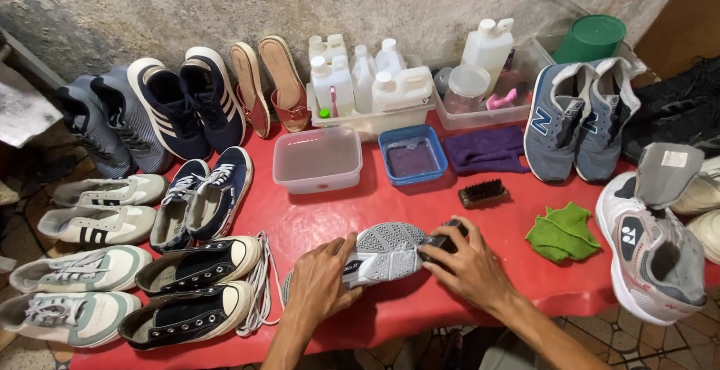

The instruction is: The person cleans a white sneaker on a red table. They first wipe the shoe with a green cloth, then scrub the sole with a black brush, and finally wipe the shoe again with the cloth.

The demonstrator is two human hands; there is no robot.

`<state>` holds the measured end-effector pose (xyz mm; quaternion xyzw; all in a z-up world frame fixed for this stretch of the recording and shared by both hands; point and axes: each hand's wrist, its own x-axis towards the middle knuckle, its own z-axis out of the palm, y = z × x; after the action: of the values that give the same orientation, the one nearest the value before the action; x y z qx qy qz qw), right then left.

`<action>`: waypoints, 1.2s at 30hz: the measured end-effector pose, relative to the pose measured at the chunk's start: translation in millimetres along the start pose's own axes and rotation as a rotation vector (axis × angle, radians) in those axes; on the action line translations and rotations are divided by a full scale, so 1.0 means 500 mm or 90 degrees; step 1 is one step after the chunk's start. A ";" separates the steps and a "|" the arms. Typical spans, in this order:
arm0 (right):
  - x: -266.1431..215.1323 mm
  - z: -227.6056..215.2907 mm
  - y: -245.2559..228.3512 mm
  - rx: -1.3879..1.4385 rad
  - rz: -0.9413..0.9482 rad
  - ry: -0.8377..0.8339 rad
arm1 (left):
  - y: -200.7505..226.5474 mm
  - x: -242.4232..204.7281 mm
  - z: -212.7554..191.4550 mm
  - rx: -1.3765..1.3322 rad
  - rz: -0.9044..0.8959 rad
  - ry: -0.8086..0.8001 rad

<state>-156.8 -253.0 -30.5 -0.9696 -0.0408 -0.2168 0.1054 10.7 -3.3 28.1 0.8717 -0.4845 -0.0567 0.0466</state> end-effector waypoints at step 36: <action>0.005 0.069 -0.133 0.134 0.322 0.333 | -0.025 0.051 -0.036 -0.045 -0.025 -0.042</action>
<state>-148.7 -180.6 -47.7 -0.8447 0.2064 -0.4190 0.2615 37.3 -17.7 43.0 0.8766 -0.4660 -0.1034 0.0604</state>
